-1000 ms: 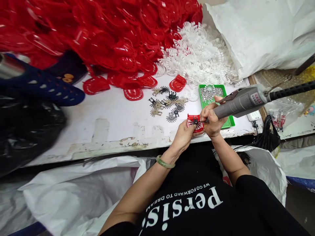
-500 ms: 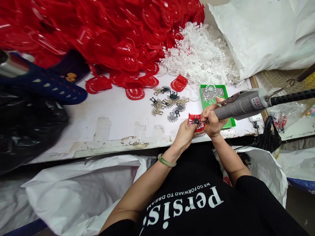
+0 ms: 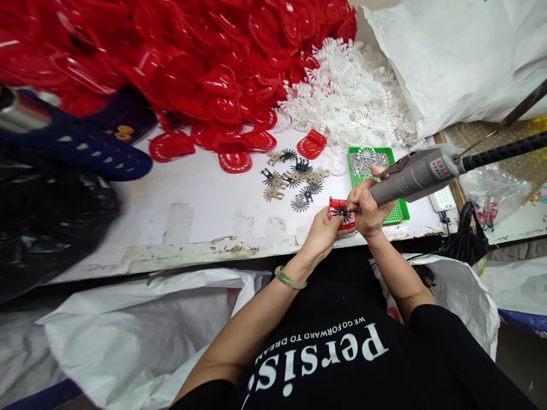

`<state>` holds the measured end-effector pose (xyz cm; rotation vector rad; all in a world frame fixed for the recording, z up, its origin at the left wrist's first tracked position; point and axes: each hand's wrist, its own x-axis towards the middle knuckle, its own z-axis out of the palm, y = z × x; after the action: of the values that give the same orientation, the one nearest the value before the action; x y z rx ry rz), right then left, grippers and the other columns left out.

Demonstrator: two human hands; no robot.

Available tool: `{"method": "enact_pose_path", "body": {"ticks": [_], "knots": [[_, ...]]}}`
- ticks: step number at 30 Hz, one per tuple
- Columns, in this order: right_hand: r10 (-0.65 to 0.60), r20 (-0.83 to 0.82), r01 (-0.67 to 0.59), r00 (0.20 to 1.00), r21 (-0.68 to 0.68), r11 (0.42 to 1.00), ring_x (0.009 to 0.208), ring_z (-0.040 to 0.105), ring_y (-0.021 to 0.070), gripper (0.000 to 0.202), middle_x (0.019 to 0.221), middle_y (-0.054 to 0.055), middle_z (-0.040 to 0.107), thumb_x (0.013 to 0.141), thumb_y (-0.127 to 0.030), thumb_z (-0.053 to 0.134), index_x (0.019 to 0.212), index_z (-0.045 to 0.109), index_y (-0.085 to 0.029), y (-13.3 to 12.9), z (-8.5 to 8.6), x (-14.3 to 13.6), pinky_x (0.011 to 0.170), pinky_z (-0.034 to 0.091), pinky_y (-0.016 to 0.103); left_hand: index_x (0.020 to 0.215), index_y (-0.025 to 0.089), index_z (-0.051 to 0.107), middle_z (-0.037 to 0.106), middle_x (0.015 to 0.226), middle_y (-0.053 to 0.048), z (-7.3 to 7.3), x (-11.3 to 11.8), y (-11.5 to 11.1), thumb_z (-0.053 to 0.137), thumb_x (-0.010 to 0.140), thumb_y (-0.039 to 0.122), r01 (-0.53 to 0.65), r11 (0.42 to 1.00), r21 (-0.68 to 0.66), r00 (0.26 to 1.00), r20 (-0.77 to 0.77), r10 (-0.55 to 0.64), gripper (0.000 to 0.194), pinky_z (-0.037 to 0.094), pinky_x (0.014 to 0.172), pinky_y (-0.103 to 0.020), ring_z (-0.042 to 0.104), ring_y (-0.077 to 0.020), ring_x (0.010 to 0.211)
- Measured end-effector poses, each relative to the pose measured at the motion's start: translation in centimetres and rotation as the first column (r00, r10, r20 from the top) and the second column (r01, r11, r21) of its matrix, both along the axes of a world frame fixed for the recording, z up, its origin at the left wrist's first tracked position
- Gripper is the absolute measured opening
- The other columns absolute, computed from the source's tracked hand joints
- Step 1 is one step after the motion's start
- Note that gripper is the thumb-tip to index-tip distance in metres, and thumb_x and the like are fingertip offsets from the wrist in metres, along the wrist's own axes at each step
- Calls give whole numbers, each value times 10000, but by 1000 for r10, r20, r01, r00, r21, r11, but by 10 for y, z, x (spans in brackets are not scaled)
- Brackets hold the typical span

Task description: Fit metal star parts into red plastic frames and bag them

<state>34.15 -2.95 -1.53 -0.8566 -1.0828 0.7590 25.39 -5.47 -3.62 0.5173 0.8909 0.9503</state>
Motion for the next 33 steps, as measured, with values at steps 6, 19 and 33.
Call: {"method": "enact_pose_path", "body": {"ticks": [6, 19, 33], "knots": [[-14, -13, 15, 1000, 56, 998, 431, 443, 66, 340, 607, -74, 422, 811, -469, 628, 1038, 592, -219, 3, -3, 0, 439, 420, 226, 924, 120, 566, 685, 802, -27, -2, -1, 0, 628, 688, 157, -1, 1000, -2, 1000, 3, 1, 246, 612, 696, -358, 684, -168, 689], [-29, 31, 29, 999, 15, 999, 442, 432, 75, 405, 623, -64, 401, 812, -534, 607, 1075, 575, -227, 2, -2, -1, 445, 435, 236, 916, 110, 569, 674, 780, -22, -2, -3, 4, 600, 682, 120, -11, 1000, -15, 1000, 10, 11, 236, 614, 679, -343, 675, -151, 660], [-14, 27, 13, 1000, 26, 1000, 440, 400, 66, 417, 621, -65, 379, 812, -538, 614, 1090, 587, -229, 2, -1, -1, 447, 413, 227, 891, 111, 579, 670, 793, -29, 0, -4, 7, 609, 668, 131, -12, 1000, -16, 1000, 21, 13, 226, 616, 729, -377, 674, -155, 699]]}}
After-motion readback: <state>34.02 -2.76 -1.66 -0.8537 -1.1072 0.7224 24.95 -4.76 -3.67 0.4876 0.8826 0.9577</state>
